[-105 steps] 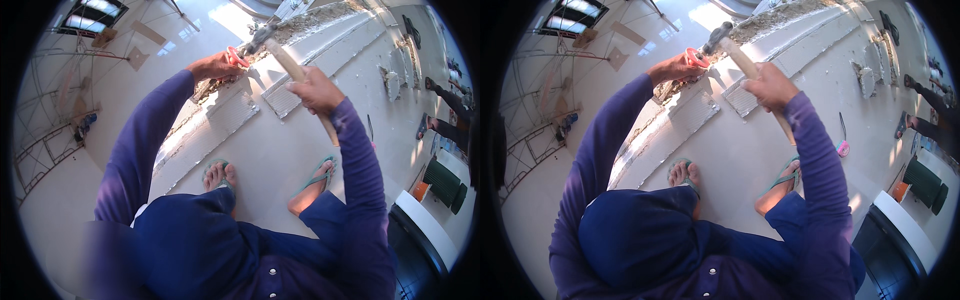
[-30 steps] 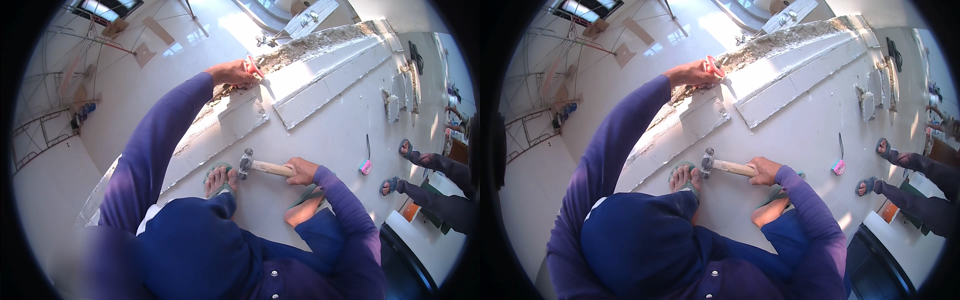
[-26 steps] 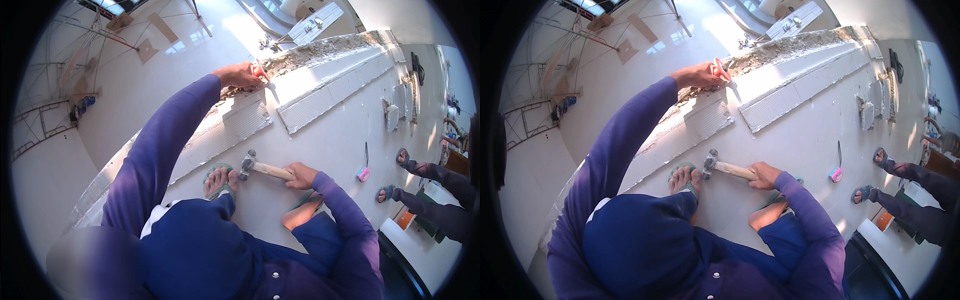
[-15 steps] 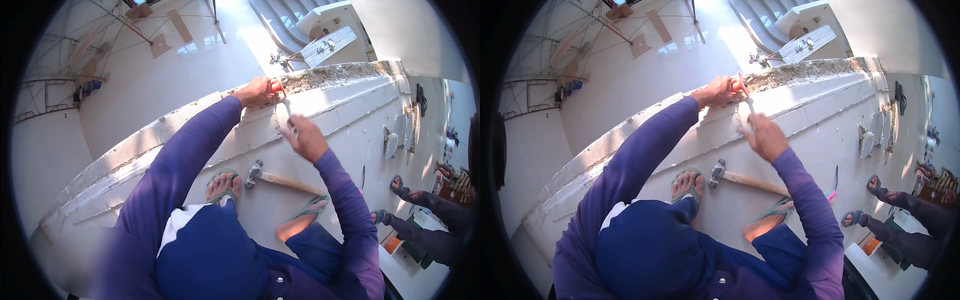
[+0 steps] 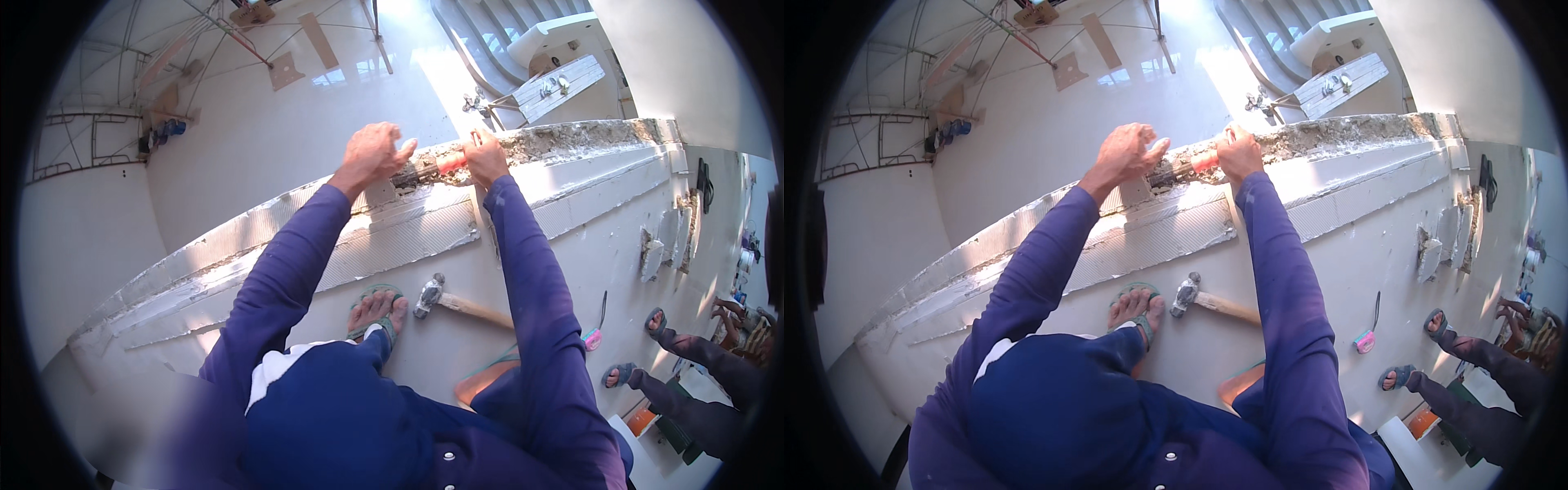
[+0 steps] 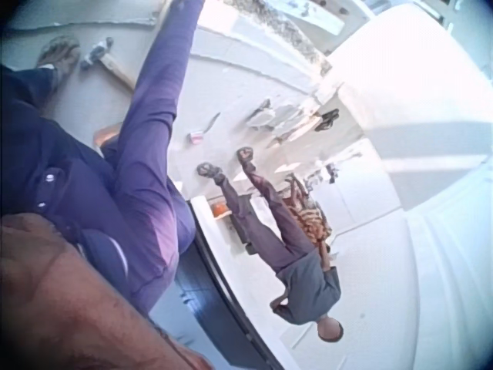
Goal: The person uses a hammer and a red suction cup tool to remove tiles from a tiled floor. They repeatedly place the suction cup on a tile, tap it with the hammer, and then pull the tile off the floor. The removed tiles are placed on the floor nearby.
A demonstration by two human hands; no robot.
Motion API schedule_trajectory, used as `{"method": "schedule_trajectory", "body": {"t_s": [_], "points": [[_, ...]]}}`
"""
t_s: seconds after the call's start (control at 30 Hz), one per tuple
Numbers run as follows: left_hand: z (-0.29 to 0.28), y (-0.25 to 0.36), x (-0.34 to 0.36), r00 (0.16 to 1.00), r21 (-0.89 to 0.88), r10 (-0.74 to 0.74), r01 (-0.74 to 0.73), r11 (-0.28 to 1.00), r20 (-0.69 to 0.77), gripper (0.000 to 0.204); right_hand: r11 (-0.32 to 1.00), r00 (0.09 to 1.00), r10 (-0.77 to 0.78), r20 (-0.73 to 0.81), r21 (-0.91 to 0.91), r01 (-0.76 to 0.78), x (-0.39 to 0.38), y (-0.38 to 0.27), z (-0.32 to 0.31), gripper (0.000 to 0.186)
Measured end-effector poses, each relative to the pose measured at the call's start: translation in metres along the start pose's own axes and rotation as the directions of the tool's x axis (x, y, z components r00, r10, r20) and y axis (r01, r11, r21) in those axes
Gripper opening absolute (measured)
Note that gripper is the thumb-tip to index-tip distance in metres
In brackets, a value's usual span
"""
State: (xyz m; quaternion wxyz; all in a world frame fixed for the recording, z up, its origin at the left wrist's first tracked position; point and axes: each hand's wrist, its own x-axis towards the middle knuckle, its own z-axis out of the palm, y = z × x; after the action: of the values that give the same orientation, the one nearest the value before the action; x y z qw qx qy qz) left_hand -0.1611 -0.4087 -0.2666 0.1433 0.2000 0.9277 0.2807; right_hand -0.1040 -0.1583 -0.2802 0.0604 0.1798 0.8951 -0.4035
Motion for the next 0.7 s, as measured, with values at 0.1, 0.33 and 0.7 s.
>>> {"method": "schedule_trajectory", "body": {"t_s": [0.1, 0.33, 0.7], "points": [[-0.020, -0.012, -0.021, 0.897, 0.131, -0.287, 0.258, 0.957, 0.336, 0.058, 0.998, 0.998, 0.056, -0.039, 0.002, -0.056, -0.004, -0.004, 0.001, 0.031], [-0.010, -0.014, -0.027, 0.928, 0.195, -0.283, 0.239, 0.951, 0.243, 0.058, 0.988, 0.992, 0.088, -0.087, -0.118, -0.098, -0.024, -0.065, -0.006, 0.028], [-0.014, -0.012, -0.028, 0.941, 0.145, -0.255, 0.226, 0.963, 0.224, 0.059, 0.962, 0.992, 0.033, 0.119, 0.264, -0.063, 0.028, 0.018, 0.003, 0.018]]}}
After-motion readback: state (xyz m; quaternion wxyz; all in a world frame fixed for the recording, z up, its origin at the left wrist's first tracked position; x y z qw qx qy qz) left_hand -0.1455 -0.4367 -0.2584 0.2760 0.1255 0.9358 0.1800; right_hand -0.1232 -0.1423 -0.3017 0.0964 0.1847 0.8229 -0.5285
